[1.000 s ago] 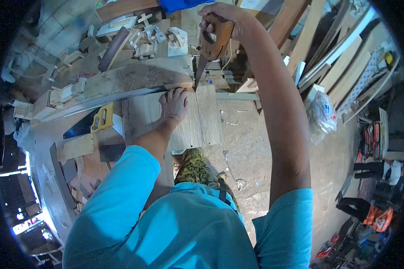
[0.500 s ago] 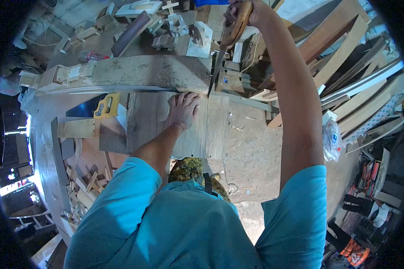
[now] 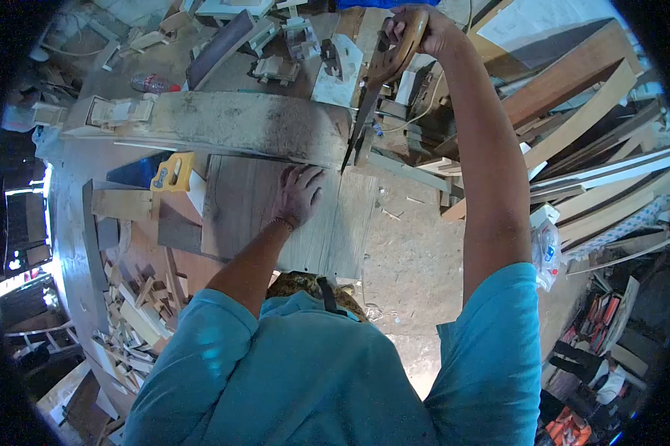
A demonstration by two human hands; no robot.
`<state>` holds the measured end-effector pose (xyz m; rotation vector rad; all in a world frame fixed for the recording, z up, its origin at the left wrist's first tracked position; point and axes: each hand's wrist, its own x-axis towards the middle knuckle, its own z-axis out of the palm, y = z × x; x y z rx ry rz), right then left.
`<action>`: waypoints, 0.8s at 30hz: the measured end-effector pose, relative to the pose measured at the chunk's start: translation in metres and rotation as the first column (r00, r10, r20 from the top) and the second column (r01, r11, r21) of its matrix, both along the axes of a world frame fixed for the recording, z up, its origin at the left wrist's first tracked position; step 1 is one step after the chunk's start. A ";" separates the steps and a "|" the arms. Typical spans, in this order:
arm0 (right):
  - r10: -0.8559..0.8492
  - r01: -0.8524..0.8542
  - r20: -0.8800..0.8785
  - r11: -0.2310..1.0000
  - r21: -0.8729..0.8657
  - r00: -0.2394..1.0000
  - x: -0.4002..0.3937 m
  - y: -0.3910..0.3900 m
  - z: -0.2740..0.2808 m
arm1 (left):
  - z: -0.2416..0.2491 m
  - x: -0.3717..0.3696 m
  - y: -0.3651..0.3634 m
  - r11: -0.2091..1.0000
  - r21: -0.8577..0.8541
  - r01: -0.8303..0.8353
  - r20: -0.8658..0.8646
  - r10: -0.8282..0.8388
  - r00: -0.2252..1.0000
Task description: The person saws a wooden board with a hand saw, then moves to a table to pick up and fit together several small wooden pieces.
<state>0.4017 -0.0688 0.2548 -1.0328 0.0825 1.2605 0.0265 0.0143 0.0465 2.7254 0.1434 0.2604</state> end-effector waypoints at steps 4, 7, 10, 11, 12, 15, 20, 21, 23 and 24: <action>0.013 -0.014 -0.021 1.000 -0.013 1.000 0.009 -0.003 -0.009 | 0.006 0.002 -0.001 0.999 0.033 0.004 -0.062 -0.002 0.998; -0.076 0.078 0.050 0.996 -0.037 0.996 -0.004 -0.004 -0.005 | 0.008 0.003 0.000 1.000 0.027 0.013 -0.085 -0.010 0.996; -0.109 0.118 0.157 0.992 -0.054 0.982 -0.058 -0.011 0.034 | 0.008 0.005 0.002 0.997 0.046 0.055 -0.110 -0.050 0.993; -0.067 0.085 0.254 0.994 -0.061 0.965 -0.078 -0.013 0.051 | 0.006 0.004 0.001 0.998 0.047 0.045 -0.111 -0.040 0.993; -0.031 0.075 0.349 0.991 -0.111 0.937 -0.094 -0.019 0.063 | 0.004 0.004 0.000 0.998 0.046 0.032 -0.111 -0.027 0.993; -0.017 0.115 0.423 0.972 -0.206 0.906 -0.137 -0.028 0.092 | 0.007 0.004 -0.001 0.999 0.031 0.017 -0.132 -0.013 0.991; -0.037 0.193 0.514 0.948 -0.254 0.857 -0.206 -0.066 0.111 | 0.004 0.002 0.001 0.999 -0.003 0.033 -0.121 -0.033 0.992; -0.029 0.226 0.570 0.934 -0.277 0.821 -0.220 -0.072 0.113 | 0.006 0.003 0.002 0.999 -0.010 0.037 -0.113 -0.038 0.993; -0.010 0.238 0.620 0.928 -0.287 0.785 -0.245 -0.082 0.113 | 0.011 0.003 0.000 0.999 0.032 0.034 -0.114 -0.031 0.993; -0.006 0.234 0.606 0.926 -0.297 0.795 -0.256 -0.086 0.114 | 0.012 0.003 0.000 0.997 0.076 0.034 -0.118 -0.025 0.993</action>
